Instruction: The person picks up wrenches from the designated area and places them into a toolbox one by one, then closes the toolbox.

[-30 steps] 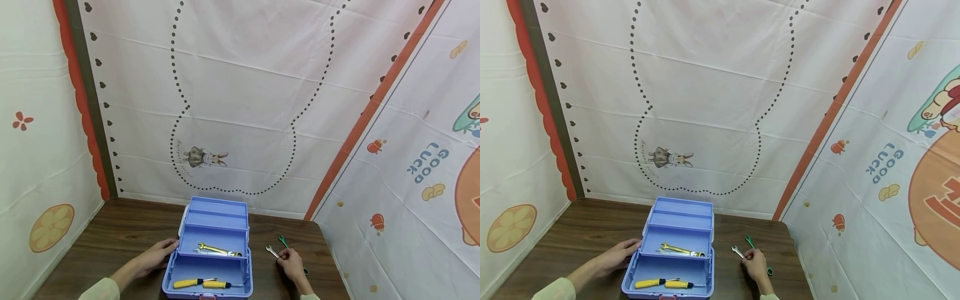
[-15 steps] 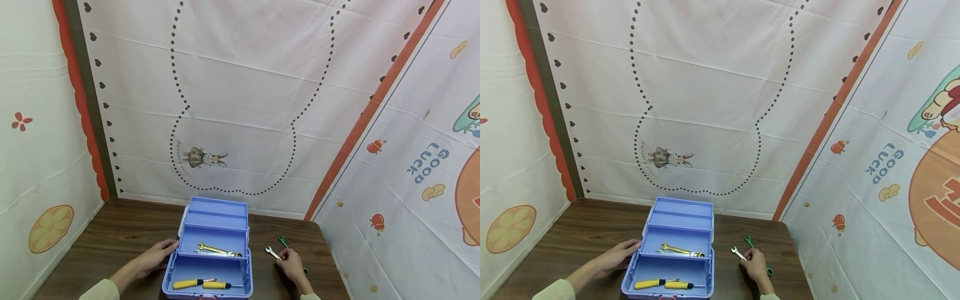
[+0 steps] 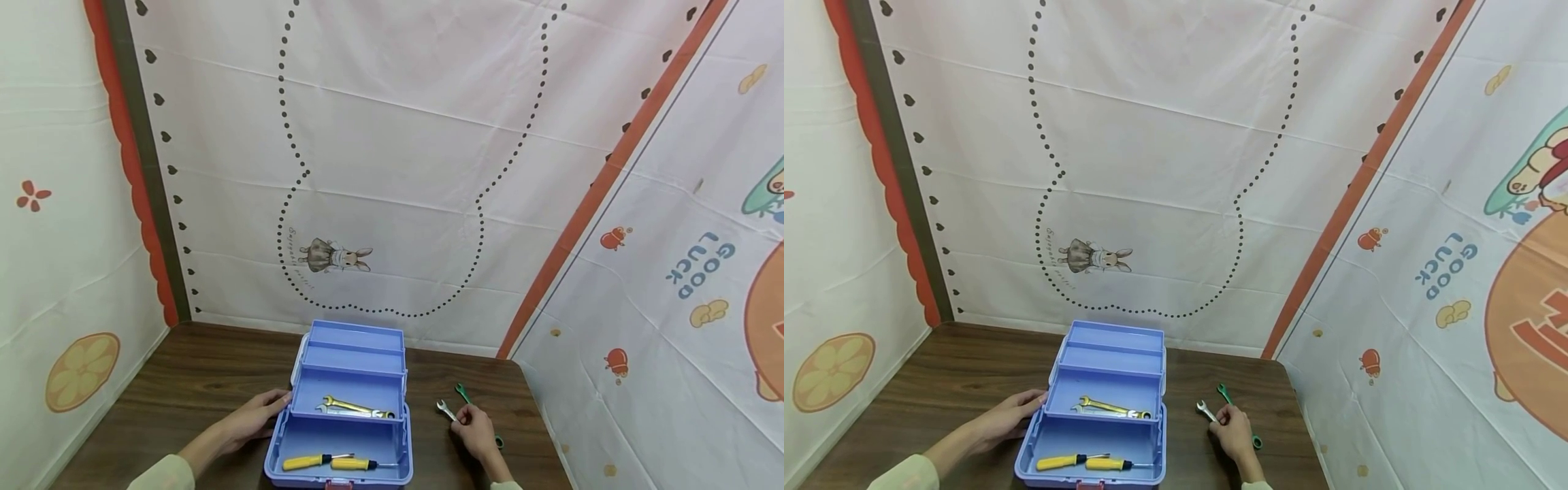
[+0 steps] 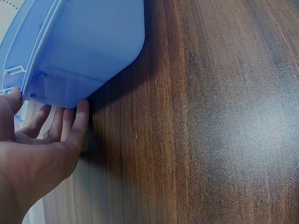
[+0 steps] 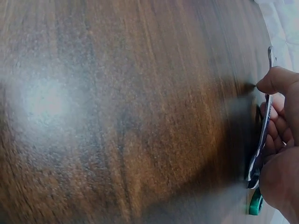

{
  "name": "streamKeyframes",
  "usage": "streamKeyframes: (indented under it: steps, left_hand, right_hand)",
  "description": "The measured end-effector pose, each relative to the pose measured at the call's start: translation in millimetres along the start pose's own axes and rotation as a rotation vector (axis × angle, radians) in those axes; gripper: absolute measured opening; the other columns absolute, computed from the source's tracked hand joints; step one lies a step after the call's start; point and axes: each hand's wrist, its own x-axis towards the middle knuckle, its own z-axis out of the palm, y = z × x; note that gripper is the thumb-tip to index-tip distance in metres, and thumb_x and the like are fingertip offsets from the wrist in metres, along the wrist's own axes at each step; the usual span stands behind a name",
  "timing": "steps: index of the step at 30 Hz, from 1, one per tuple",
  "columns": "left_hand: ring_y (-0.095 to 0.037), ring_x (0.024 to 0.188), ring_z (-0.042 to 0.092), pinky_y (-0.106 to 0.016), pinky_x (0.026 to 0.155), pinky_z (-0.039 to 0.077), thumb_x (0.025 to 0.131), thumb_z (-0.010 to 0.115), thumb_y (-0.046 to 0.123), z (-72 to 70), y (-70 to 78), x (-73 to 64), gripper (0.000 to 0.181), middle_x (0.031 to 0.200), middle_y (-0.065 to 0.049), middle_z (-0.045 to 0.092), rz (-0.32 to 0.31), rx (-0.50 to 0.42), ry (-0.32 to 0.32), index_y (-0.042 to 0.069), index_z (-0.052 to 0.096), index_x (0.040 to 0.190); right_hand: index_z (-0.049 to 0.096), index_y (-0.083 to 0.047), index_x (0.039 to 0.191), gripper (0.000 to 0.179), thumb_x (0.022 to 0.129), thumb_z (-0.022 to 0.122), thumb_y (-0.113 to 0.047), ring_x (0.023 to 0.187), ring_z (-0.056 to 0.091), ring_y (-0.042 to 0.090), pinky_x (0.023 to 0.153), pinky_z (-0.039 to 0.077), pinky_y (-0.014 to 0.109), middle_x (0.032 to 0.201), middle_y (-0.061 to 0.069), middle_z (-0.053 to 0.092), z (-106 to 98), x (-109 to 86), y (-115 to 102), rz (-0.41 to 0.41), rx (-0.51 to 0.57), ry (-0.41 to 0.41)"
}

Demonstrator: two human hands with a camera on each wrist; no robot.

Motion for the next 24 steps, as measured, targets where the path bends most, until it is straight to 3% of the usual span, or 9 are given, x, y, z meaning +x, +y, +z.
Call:
streamKeyframes:
  steps: [13,18,24]
  left_hand:
    - [-0.046,0.135,0.054,-0.062,0.099,0.056,0.106,0.059,0.054,0.7,0.9,0.0,0.078,0.144,-0.026,0.057,0.000,-0.009,-0.007,-0.007,0.045,0.152]
    - [-0.047,0.136,0.053,-0.062,0.099,0.055,0.106,0.059,0.054,0.6,1.9,-1.1,0.077,0.145,-0.026,0.056,-0.007,-0.014,0.003,-0.006,0.045,0.153]
    - [-0.046,0.135,0.054,-0.062,0.098,0.056,0.106,0.060,0.054,0.2,0.4,1.0,0.076,0.144,-0.026,0.057,-0.021,-0.014,0.024,-0.005,0.046,0.153]
  right_hand:
    - [0.065,-0.009,0.090,0.020,0.081,0.077,0.003,0.073,0.052,0.013,0.063,0.041,0.024,0.079,-0.003,0.055,-0.3,1.4,1.9,-0.001,0.002,-0.039]
    - [0.063,-0.010,0.089,0.023,0.080,0.078,0.006,0.072,0.051,0.012,0.064,0.042,0.025,0.079,-0.002,0.057,-2.6,1.5,-2.9,-0.065,-0.053,-0.051]
    - [0.064,-0.013,0.088,0.027,0.076,0.079,0.006,0.071,0.051,0.008,0.065,0.043,0.025,0.078,-0.003,0.058,-1.9,1.6,1.5,-0.116,-0.092,-0.008]
